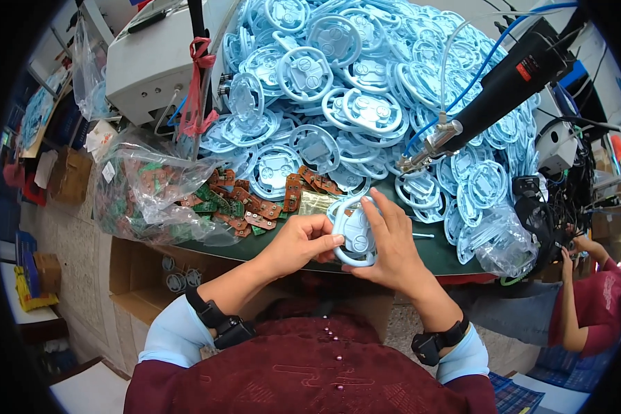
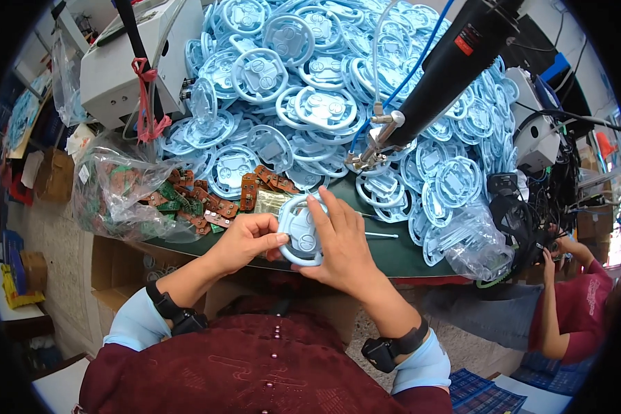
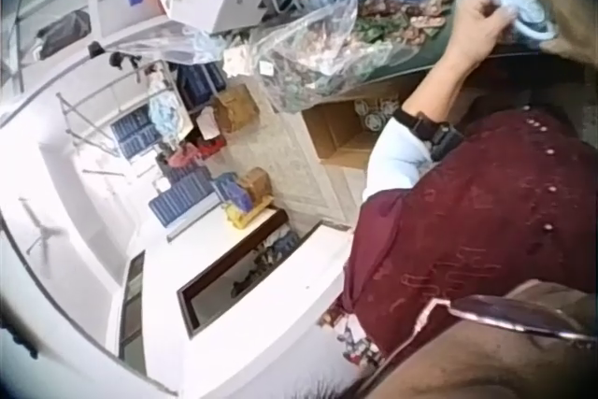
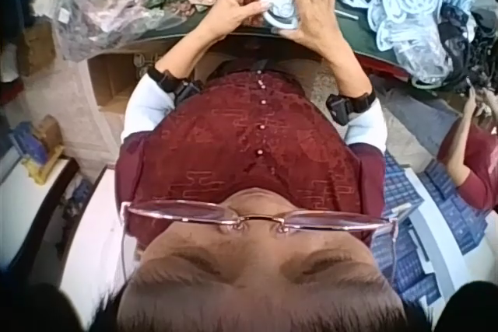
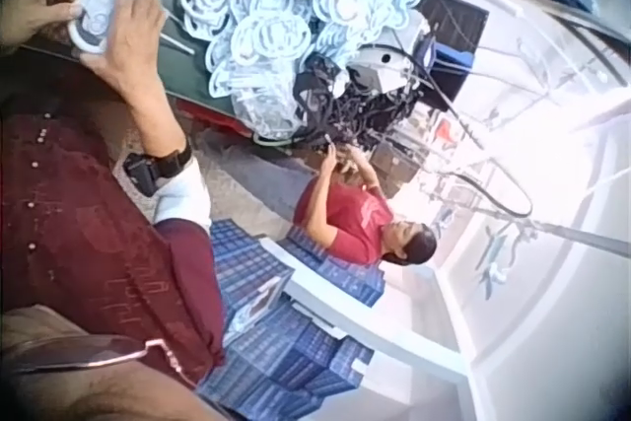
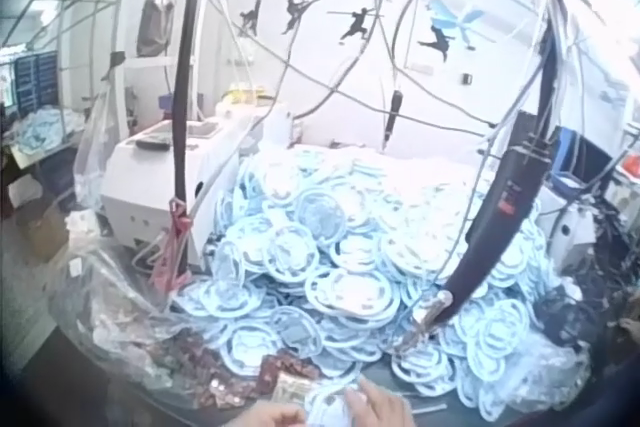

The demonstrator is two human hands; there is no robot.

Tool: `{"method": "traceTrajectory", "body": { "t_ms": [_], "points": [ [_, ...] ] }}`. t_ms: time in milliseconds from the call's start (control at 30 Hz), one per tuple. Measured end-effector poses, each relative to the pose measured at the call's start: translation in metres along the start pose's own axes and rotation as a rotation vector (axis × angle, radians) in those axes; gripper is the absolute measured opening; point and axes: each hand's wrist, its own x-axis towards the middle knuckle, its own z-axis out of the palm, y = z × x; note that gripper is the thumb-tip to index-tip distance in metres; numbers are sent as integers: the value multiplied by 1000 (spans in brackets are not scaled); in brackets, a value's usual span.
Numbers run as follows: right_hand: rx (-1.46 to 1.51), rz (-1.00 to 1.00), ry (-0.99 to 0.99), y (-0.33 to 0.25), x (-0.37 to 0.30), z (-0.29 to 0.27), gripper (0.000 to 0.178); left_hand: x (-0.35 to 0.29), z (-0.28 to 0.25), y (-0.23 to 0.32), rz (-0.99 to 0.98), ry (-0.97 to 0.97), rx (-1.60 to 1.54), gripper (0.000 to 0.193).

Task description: The recorder is using a specialized tool to assemble small plastic ring-like components at an industrial workbench.

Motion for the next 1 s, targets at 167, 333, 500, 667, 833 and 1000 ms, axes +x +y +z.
{"method": "traceTrajectory", "body": {
  "t_ms": [167, 333, 500, 667, 833, 1000],
  "points": [
    [168, -30, -47, 8, 6, 0, 117, 0, 1, -11, -33, -6, 24, 19],
    [216, 27, -46, 27, -2, 12, 114, -3, -4, 0, -28, 96, 232, 19],
    [86, -16, 60, 5, 9, 8, 114, 5, 3, -8, -71, 132, 84, 18],
    [36, -10, 40, 7, 13, 11, 116, 5, -5, -7, -40, 109, 47, 21],
    [152, -29, -192, 33, 23, 9, 117, 6, -21, -1, -57, 214, 167, 28],
    [188, -90, -249, 35, 29, 11, 116, 11, -22, -9, -197, 76, 35, 38]
  ]
}}
